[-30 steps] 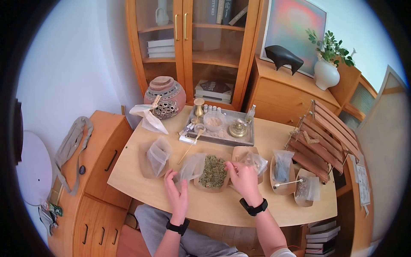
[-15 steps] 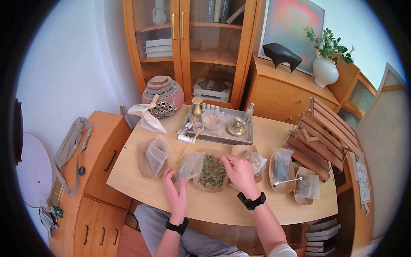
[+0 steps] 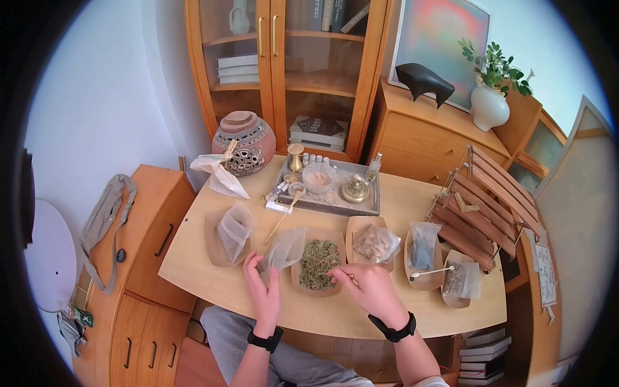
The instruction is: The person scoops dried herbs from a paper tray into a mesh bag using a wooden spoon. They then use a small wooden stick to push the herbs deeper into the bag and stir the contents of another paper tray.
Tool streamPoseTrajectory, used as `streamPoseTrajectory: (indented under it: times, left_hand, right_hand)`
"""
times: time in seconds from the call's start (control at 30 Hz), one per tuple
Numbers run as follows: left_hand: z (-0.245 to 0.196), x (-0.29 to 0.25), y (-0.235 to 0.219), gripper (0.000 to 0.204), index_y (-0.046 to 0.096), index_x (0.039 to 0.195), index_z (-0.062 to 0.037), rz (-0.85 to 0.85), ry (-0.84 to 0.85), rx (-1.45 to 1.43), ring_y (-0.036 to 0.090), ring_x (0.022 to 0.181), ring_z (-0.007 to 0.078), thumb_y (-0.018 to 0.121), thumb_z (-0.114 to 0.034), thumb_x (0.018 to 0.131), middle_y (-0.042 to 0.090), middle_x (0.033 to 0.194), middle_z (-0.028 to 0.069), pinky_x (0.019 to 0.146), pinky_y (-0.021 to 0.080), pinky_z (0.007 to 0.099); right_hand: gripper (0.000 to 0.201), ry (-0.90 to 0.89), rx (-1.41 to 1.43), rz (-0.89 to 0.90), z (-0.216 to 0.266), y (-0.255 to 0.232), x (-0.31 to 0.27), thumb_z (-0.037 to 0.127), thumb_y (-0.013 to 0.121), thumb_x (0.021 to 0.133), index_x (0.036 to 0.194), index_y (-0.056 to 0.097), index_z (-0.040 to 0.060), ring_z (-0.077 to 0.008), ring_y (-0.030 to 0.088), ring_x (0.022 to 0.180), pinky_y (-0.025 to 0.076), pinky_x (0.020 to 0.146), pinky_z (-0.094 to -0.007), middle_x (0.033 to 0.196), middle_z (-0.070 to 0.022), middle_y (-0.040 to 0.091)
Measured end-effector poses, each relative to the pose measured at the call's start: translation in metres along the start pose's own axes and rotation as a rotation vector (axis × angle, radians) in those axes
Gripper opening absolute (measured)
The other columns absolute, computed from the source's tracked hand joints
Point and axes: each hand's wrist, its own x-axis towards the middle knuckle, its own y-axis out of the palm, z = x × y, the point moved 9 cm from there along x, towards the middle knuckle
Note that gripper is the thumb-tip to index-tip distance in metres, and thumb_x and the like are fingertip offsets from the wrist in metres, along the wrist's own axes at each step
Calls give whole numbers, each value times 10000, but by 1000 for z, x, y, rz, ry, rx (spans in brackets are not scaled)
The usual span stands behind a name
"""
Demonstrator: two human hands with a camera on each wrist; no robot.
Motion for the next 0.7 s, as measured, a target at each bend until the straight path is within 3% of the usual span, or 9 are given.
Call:
streamPoseTrajectory:
  times: [0.07,0.17,0.23,0.27,0.57,0.7]
  left_hand:
    - [0,0,0,408,493,1338,8,-2,3,7,450,1387,402,641,-196,1017,463,1485,236,1179,333,476]
    - [2,-1,-1,438,514,1317,1,-43,36,24,496,1323,429,685,-214,975,504,1442,249,1115,377,506]
    - [1,0,-1,438,516,1313,3,-49,33,-5,496,1322,429,687,-213,973,504,1441,251,1116,377,506]
    - [1,0,0,438,516,1313,3,-49,34,-7,496,1322,429,687,-213,973,504,1441,251,1116,377,506]
    - [0,-1,0,433,516,1310,9,-42,26,-17,494,1326,429,688,-198,971,501,1448,254,1120,374,506]
    - [4,-1,-1,422,491,1344,7,-2,9,23,455,1382,394,648,-200,1010,468,1485,229,1171,337,467]
  right_hand:
    - [254,-17,-15,13,0,3,-2,179,597,1056,1045,789,14,-187,725,697,558,648,-308,867,-86,784]
    - [256,93,80,-109,-17,-7,-4,177,589,1060,1043,791,20,-172,720,687,557,644,-302,851,-75,786]
    - [243,168,8,-199,-24,-19,-5,227,621,1041,1041,801,63,-274,752,735,573,666,-353,853,-103,781]
    - [243,168,7,-200,-27,-18,-6,227,621,1041,1041,801,63,-274,752,735,573,666,-353,853,-103,781]
    - [239,145,32,-147,-23,-2,-14,211,624,1045,1046,793,42,-240,755,710,565,638,-336,835,-96,782]
    - [289,205,229,-268,-42,-10,-16,205,595,1073,1008,783,-6,-152,717,629,546,579,-284,776,-83,769]
